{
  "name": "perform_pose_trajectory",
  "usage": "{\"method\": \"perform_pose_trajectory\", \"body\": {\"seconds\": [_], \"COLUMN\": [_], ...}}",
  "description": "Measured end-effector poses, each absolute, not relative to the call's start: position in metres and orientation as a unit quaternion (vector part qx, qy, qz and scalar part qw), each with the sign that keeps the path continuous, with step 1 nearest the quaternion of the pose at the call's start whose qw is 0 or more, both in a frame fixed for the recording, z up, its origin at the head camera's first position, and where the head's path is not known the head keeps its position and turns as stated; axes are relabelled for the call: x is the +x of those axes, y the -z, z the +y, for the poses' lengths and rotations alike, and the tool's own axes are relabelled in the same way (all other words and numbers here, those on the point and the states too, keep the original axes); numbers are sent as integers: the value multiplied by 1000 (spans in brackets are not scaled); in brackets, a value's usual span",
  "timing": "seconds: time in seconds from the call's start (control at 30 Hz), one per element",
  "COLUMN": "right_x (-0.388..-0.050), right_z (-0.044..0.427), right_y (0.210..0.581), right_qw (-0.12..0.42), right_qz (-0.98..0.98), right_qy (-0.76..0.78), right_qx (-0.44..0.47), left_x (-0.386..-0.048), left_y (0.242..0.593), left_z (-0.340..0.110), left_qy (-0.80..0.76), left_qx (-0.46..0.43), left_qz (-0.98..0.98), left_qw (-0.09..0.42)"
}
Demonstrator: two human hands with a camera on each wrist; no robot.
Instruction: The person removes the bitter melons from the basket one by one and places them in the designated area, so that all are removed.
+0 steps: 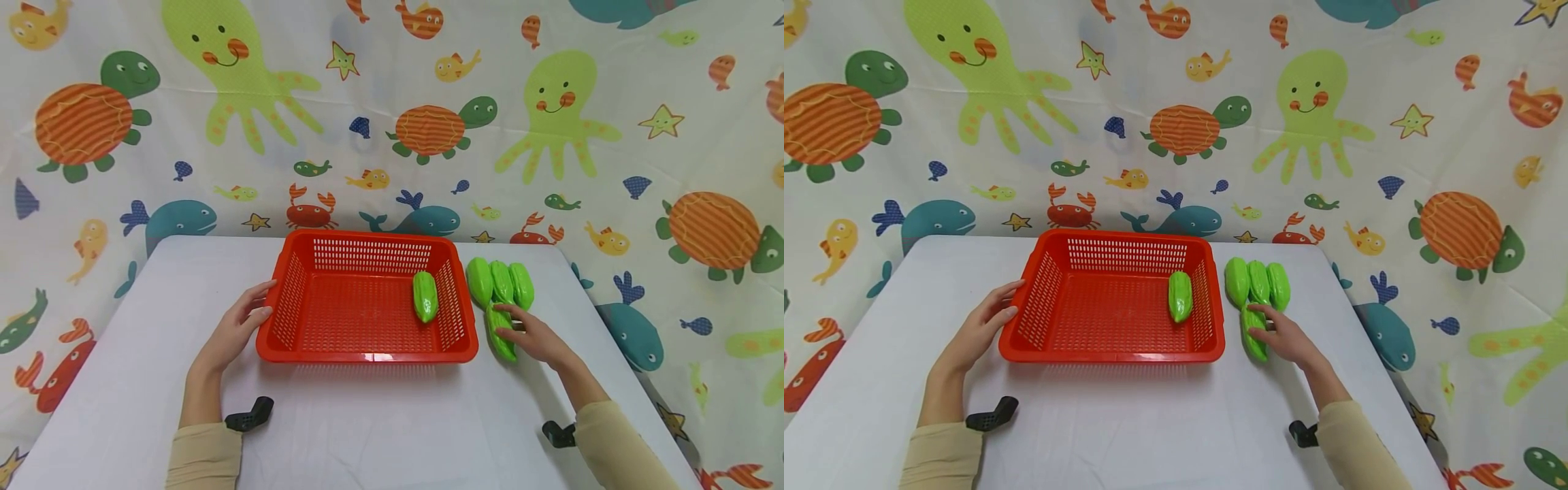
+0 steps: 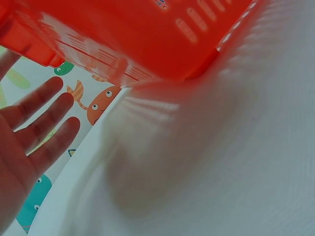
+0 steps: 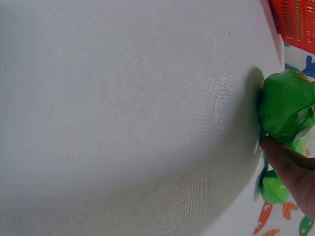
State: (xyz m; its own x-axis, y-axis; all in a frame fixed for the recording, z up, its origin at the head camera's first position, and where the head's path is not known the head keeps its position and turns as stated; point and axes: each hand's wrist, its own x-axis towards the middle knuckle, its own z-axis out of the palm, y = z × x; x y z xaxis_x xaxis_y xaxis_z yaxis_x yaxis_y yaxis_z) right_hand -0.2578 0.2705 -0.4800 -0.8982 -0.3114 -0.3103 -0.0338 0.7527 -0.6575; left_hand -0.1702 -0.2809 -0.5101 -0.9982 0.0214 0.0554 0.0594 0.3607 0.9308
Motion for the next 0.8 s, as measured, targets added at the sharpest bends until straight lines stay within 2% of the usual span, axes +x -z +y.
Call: {"method": "perform_pose_trajectory", "body": {"seconds": [0.8], "right_x": [-258], "right_z": [278], "right_y": [472], "right_qw": [210], "right_qz": [915], "right_qy": [329], "right_qx": [-106], "left_x": [-171], "left_y": [512], "left_z": [-281], "left_qy": [565], "left_qx": [-24], "left_qz": [-825], "left_qw": [18]}}
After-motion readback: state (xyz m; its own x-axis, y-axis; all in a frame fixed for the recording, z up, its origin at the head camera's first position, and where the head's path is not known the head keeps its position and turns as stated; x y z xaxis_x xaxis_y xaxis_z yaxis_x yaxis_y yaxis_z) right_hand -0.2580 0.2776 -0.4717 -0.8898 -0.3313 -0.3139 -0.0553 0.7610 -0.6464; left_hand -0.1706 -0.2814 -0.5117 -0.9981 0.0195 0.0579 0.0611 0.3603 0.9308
